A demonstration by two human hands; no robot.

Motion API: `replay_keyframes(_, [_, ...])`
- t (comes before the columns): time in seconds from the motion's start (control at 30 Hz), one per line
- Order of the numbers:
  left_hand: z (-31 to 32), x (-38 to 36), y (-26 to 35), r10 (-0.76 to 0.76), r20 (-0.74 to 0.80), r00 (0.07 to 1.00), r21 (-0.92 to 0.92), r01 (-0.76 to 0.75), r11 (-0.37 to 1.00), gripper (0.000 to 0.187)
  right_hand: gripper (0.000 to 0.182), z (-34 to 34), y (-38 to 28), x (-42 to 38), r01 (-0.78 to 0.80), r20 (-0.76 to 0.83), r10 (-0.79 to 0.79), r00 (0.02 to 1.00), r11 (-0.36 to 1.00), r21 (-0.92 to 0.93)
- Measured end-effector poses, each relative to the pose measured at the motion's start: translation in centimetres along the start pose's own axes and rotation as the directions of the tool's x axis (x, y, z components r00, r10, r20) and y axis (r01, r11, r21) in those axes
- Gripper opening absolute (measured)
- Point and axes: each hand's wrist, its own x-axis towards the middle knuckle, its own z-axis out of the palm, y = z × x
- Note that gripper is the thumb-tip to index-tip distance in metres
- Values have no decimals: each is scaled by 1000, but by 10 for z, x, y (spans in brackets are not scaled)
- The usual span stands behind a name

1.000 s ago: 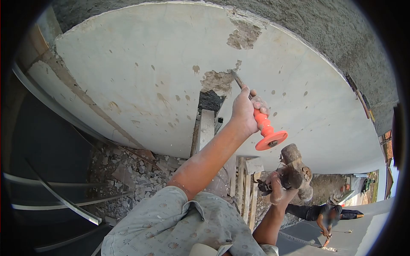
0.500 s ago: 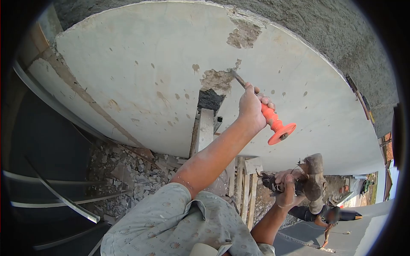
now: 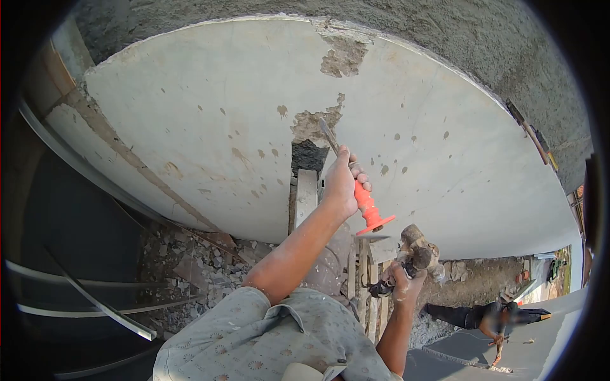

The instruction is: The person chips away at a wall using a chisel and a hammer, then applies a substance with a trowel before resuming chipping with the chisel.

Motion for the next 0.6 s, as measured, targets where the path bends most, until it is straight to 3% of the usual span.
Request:
replay_keyframes(0.1, [-12,-23,33,158,60,986,441,-168,882,30,40,0,35,-14,-77,-20,74,997,964,-254])
replay_keyframes(0.13, [-7,-30,49,239,112,964,543,-261,798,30,39,-1,49,-15,-8,58,33,998,920,-391])
replay_keyframes(0.17, [1,-36,68,308,169,936,631,-343,696,31,34,-6,74,-17,-7,115,64,991,898,-441])
replay_keyframes(0.23, [23,-38,109,498,298,815,787,-505,356,36,36,8,73,-23,40,262,123,957,841,-539])
replay_keyframes(0.3, [56,-44,147,667,494,558,775,-630,-47,39,39,15,98,-23,81,364,208,908,765,-639])
replay_keyframes(0.33, [63,-33,175,656,693,299,660,-629,-410,42,41,22,103,-22,182,409,163,898,709,-681])
replay_keyframes(0.37, [73,-28,203,644,725,245,664,-498,-558,46,42,27,109,-25,285,463,121,878,645,-709])
replay_keyframes(0.4, [96,-29,212,610,780,142,583,-520,-624,23,44,30,125,-27,374,506,71,859,587,-718])
replay_keyframes(0.43, [106,-26,231,468,883,-15,426,-392,-816,24,45,33,139,-28,465,552,15,833,522,-715])
replay_keyframes(0.47, [108,-12,256,387,920,-63,339,-368,-866,27,47,37,135,-29,462,573,98,813,489,-739])
replay_keyframes(0.53, [116,-18,255,528,819,224,573,-345,-743,31,50,46,119,-28,474,601,255,758,417,-775])
replay_keyframes(0.57, [118,-18,254,581,733,355,678,-306,-669,32,51,47,123,-28,469,601,258,756,428,-773])
replay_keyframes(0.6, [118,-15,254,612,677,409,731,-279,-623,34,52,47,125,-25,465,601,256,758,434,-772])
